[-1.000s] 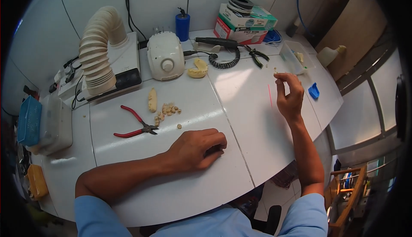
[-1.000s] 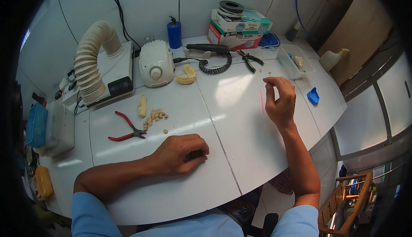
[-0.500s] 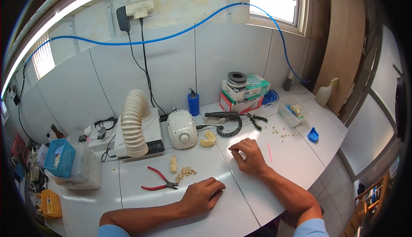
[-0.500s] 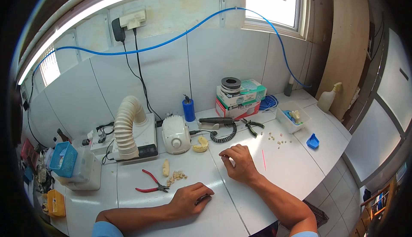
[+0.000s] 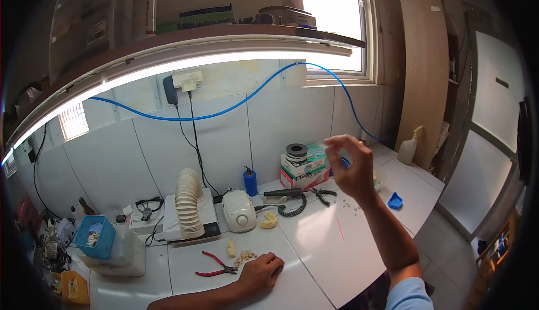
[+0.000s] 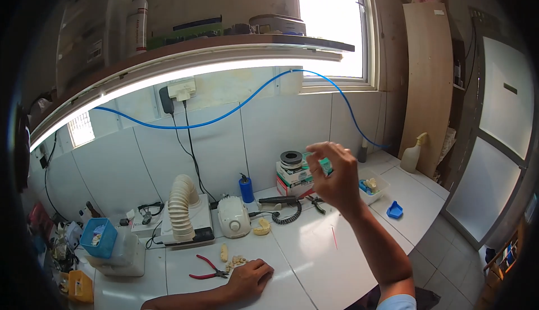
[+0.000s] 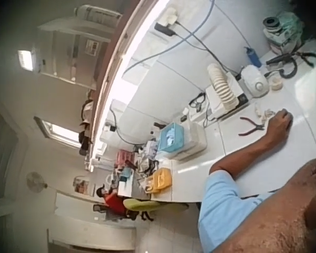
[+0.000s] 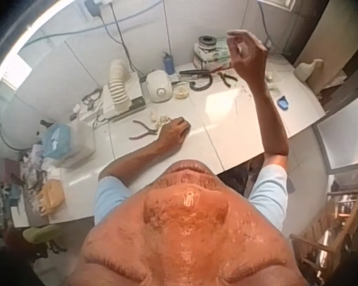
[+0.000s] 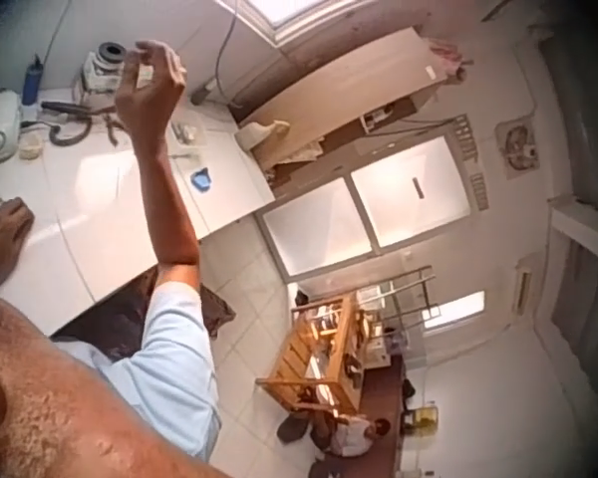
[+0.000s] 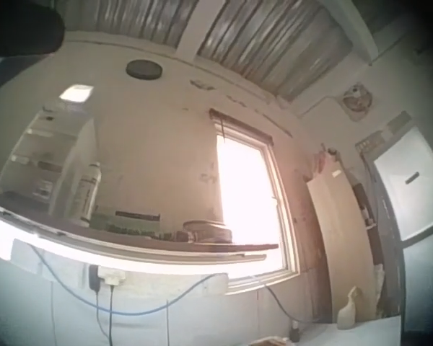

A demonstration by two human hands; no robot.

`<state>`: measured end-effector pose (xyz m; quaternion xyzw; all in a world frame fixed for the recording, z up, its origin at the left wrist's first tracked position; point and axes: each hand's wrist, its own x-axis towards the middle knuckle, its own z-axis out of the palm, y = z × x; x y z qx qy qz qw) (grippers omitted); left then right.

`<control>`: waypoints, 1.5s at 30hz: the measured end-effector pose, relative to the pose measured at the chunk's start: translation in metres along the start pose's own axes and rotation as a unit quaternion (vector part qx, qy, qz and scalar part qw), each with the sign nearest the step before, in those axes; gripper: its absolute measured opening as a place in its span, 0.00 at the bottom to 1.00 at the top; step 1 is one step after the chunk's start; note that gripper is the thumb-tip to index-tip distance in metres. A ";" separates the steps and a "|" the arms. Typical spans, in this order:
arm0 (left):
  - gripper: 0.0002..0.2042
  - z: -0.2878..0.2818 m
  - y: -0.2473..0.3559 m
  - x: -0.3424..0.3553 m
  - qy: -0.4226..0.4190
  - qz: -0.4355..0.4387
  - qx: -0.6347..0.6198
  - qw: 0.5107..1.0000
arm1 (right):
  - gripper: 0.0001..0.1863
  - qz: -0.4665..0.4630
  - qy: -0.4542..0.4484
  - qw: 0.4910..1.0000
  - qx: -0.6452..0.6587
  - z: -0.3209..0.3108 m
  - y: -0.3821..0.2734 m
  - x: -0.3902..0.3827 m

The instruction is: Adjusting and cleaning a dental prosthetic crown using a manual tool and pliers.

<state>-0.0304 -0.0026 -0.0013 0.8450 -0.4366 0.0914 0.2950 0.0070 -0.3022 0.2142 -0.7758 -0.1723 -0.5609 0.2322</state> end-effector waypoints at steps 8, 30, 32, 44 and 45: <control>0.03 0.023 -0.019 0.001 0.093 0.096 0.022 0.991 | 0.26 0.132 0.105 0.961 -0.220 -0.062 -0.004 0.254; 0.11 -0.008 0.007 -0.003 0.014 -0.010 -0.002 1.000 | 0.28 -0.008 -0.113 0.989 0.092 -0.087 -0.121 0.005; 0.14 -0.014 0.006 0.002 0.032 0.000 0.010 0.999 | 0.32 0.018 -0.163 0.980 0.109 -0.073 -0.132 -0.063; 0.38 -0.025 0.046 -0.023 -0.020 -0.041 -0.119 0.992 | 0.34 0.256 -0.169 0.948 0.083 -0.035 -0.141 -0.250; 0.39 -0.022 0.045 -0.025 -0.025 -0.050 -0.128 0.990 | 0.34 0.249 -0.175 0.948 0.095 -0.031 -0.144 -0.253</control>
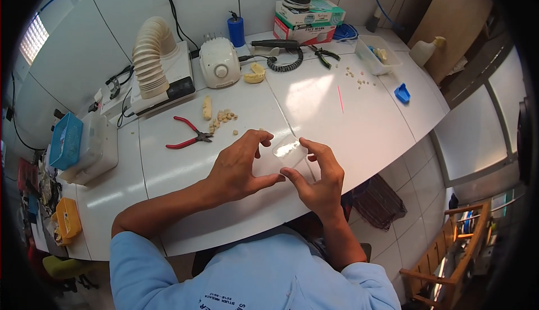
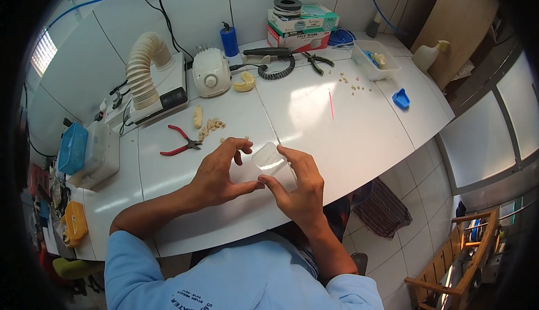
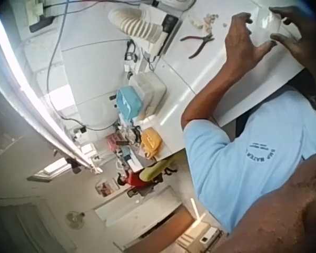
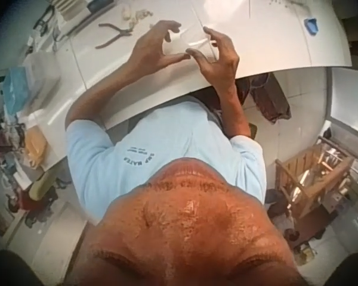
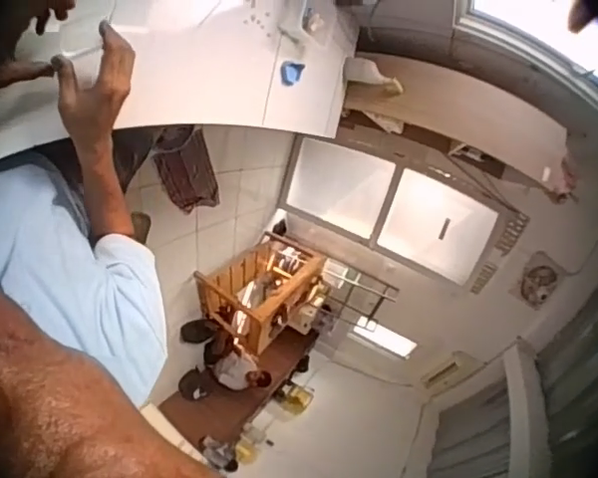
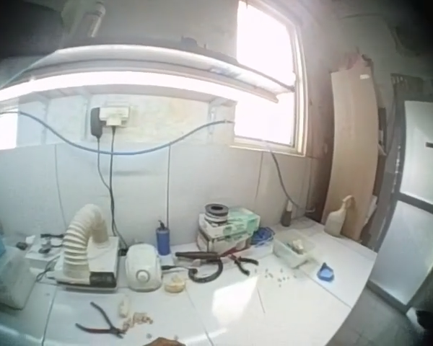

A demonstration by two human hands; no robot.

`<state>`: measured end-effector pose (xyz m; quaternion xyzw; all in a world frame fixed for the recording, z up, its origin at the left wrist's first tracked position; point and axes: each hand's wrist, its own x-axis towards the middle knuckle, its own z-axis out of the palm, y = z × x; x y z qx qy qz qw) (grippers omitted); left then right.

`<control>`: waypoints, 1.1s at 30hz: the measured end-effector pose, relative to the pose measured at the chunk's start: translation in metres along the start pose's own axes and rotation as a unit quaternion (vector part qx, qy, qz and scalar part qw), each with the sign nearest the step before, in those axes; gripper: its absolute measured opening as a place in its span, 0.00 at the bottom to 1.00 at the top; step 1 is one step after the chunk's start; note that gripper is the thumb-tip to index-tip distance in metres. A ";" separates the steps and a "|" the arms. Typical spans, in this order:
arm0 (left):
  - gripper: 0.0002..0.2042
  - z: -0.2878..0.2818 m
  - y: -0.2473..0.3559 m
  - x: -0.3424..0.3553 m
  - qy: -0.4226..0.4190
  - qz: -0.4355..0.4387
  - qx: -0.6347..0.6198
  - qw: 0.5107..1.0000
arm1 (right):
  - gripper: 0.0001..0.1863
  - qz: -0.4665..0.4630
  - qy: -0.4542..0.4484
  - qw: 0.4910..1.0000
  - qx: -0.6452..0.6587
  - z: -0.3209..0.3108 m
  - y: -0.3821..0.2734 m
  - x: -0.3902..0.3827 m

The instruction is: Adjusting and cleaning a dental prosthetic crown using a manual tool and pliers.

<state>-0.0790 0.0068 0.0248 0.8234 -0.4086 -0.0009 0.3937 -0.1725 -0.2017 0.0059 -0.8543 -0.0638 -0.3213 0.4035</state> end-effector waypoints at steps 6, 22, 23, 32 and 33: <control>0.31 0.005 -0.021 -0.014 -0.055 0.016 -0.079 0.995 | 0.29 0.073 -0.079 0.992 0.063 0.012 -0.005 -0.012; 0.31 -0.005 -0.044 -0.025 -0.074 0.033 -0.162 0.984 | 0.22 0.064 -0.187 0.978 0.067 0.019 -0.007 0.002; 0.32 -0.004 -0.044 -0.024 -0.058 0.055 -0.148 0.986 | 0.23 0.062 -0.191 0.977 0.073 0.018 -0.007 0.002; 0.33 -0.002 -0.044 -0.024 -0.058 0.061 -0.105 0.991 | 0.28 0.029 -0.222 0.973 0.056 0.023 -0.004 0.001; 0.34 -0.001 -0.043 -0.024 -0.067 0.055 -0.099 0.991 | 0.28 0.025 -0.222 0.974 0.047 0.023 -0.004 0.000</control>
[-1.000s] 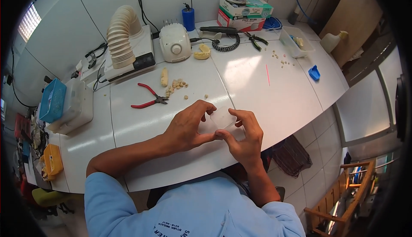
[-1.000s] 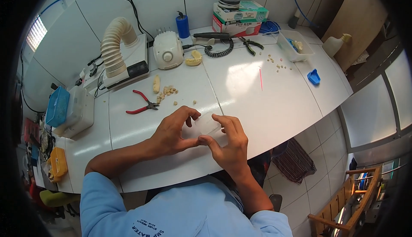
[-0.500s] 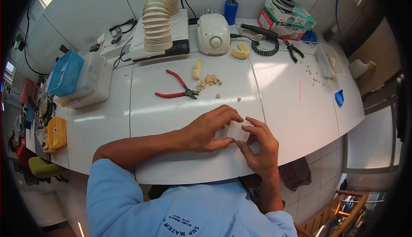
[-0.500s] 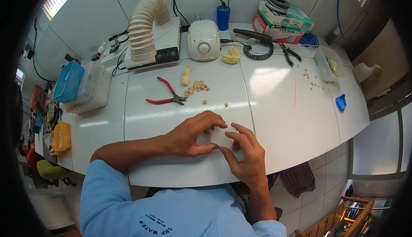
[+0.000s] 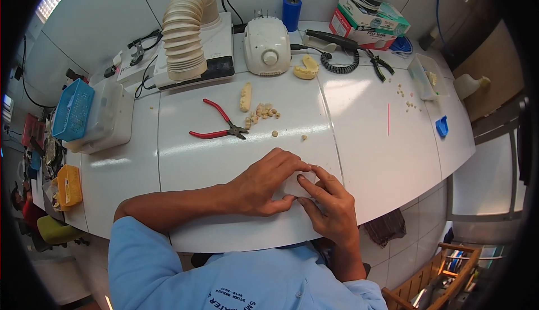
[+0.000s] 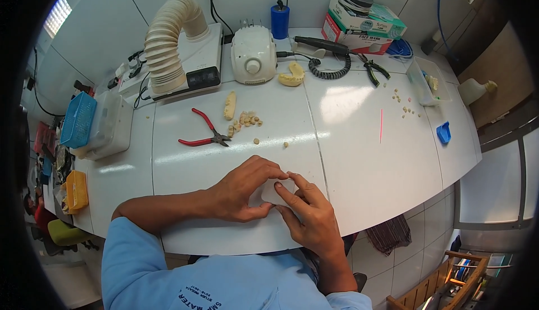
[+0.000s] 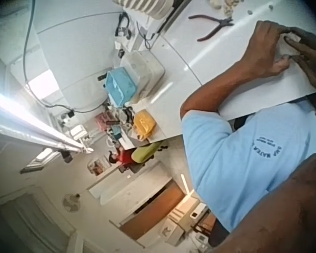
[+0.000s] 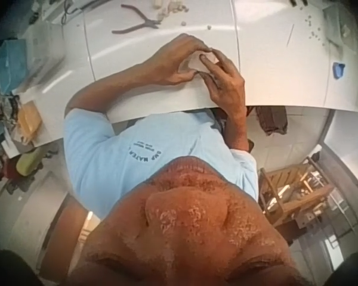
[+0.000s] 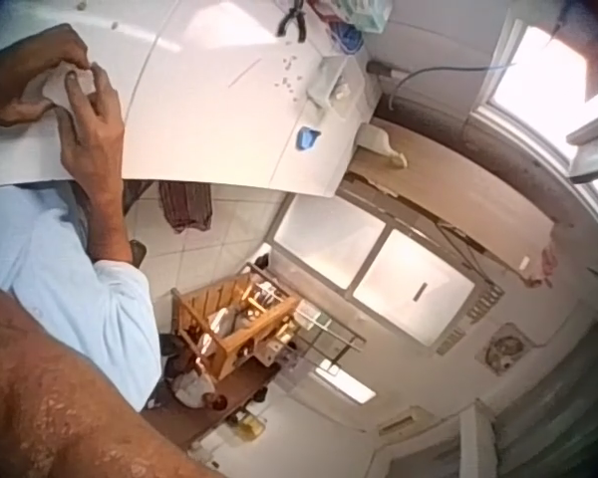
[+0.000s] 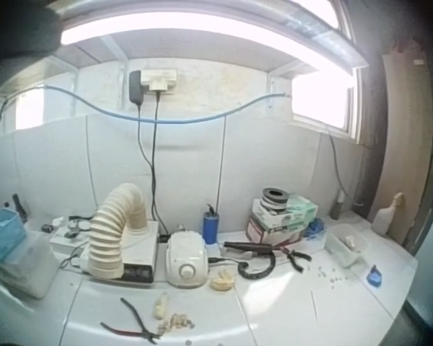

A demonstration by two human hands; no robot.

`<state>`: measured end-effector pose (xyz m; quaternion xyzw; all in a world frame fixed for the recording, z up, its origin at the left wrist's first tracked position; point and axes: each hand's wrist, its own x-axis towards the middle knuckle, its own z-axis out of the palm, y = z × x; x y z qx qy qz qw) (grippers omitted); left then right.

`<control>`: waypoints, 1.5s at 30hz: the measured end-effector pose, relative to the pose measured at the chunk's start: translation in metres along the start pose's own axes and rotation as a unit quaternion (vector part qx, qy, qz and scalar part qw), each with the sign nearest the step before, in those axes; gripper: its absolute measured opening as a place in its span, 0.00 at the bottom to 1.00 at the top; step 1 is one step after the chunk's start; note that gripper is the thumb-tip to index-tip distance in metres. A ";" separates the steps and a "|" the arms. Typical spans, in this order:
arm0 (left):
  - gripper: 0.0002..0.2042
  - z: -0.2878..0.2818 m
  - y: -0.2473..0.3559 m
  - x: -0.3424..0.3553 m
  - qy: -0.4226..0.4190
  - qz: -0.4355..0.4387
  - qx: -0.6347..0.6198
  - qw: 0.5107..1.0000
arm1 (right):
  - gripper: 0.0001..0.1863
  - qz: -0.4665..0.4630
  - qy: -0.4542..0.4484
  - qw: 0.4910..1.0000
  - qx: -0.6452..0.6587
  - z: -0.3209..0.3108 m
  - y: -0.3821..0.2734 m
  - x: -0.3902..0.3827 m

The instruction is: Adjusting and cleaning a dental prosthetic crown using a manual tool and pliers.

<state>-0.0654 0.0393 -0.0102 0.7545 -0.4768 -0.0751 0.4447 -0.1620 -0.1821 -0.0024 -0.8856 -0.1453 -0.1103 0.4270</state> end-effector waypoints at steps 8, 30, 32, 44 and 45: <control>0.37 0.004 0.002 -0.002 -0.001 0.009 0.027 1.000 | 0.28 -0.030 -0.014 0.999 -0.028 0.002 -0.001 0.000; 0.38 0.017 0.003 -0.004 -0.022 0.025 0.109 0.994 | 0.25 -0.034 -0.027 0.996 -0.082 0.004 -0.004 -0.001; 0.38 0.017 0.003 -0.004 -0.013 0.031 0.113 0.993 | 0.25 -0.044 -0.030 0.995 -0.082 0.004 -0.004 0.000; 0.38 0.021 0.007 -0.006 -0.015 0.017 0.122 0.992 | 0.25 -0.045 -0.042 0.993 -0.097 0.003 -0.006 -0.002; 0.38 0.021 0.006 -0.004 -0.024 0.011 0.118 0.993 | 0.24 -0.033 -0.042 0.993 -0.102 0.002 -0.006 -0.001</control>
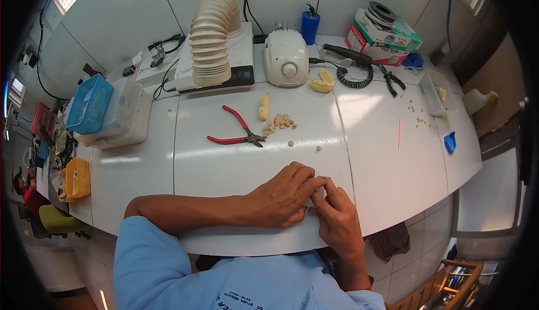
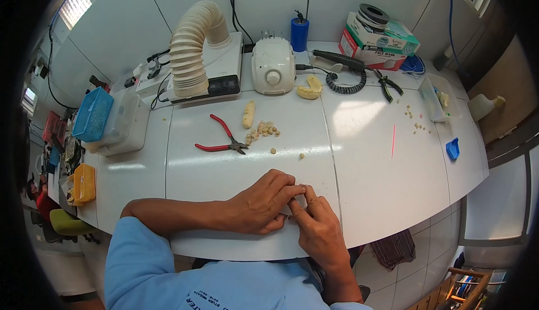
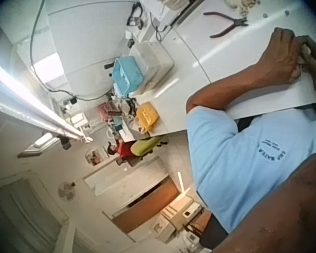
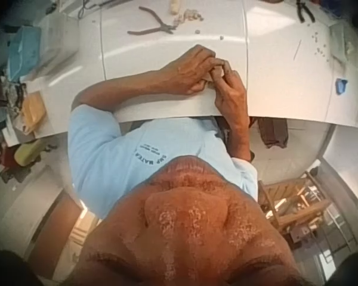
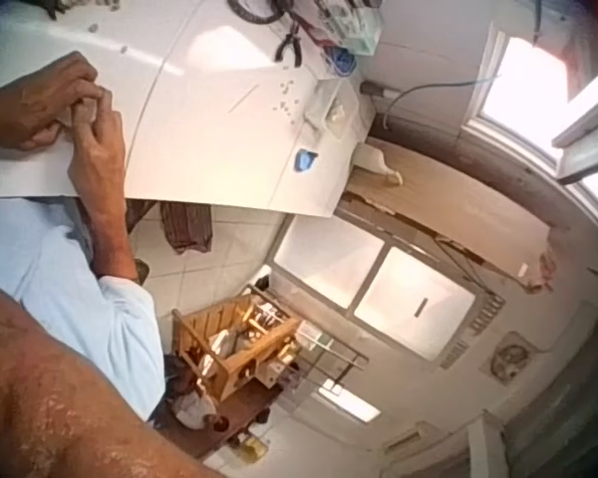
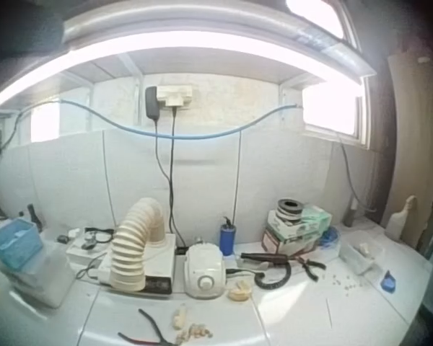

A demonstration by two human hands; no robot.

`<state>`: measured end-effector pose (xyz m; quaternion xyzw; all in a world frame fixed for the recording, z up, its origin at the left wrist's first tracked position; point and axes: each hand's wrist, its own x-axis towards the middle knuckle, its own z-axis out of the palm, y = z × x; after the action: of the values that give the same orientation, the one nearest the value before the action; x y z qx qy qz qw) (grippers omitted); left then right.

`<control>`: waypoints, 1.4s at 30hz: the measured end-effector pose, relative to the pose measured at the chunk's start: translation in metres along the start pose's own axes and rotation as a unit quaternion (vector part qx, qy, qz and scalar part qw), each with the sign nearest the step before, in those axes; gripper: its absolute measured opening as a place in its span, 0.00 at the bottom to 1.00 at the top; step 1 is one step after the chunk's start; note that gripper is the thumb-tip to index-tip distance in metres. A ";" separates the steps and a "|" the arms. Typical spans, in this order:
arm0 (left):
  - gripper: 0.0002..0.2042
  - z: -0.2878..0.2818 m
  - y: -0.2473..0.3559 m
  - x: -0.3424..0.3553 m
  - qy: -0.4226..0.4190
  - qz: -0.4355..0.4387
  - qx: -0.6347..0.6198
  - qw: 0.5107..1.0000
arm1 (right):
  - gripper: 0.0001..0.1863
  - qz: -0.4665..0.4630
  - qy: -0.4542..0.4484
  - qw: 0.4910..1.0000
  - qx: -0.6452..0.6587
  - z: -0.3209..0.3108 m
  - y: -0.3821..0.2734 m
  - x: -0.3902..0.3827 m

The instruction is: Adjusting and cleaning a dental prosthetic crown using a manual tool and pliers.

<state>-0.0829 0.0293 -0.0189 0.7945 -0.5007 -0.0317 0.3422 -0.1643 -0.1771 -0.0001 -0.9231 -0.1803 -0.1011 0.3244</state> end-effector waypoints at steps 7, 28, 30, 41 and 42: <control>0.38 -0.002 0.004 0.001 0.004 0.000 0.007 1.000 | 0.26 0.000 0.004 1.000 -0.001 0.002 0.000 -0.001; 0.40 -0.003 0.007 0.002 -0.005 -0.014 0.010 1.000 | 0.26 0.009 -0.004 1.000 -0.004 0.001 0.000 -0.003; 0.40 -0.004 0.007 0.002 -0.019 -0.023 -0.003 1.000 | 0.26 -0.004 -0.001 1.000 -0.002 0.001 0.000 -0.003; 0.39 -0.008 -0.001 0.002 -0.012 -0.005 -0.016 1.000 | 0.31 -0.004 0.009 1.000 0.019 0.002 0.004 -0.004; 0.39 -0.009 -0.002 0.002 -0.026 -0.019 -0.038 0.999 | 0.31 -0.001 0.007 1.000 0.030 0.001 0.004 -0.004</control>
<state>-0.0767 0.0326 -0.0130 0.7891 -0.4929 -0.0776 0.3583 -0.1660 -0.1799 -0.0042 -0.9119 -0.1821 -0.1022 0.3532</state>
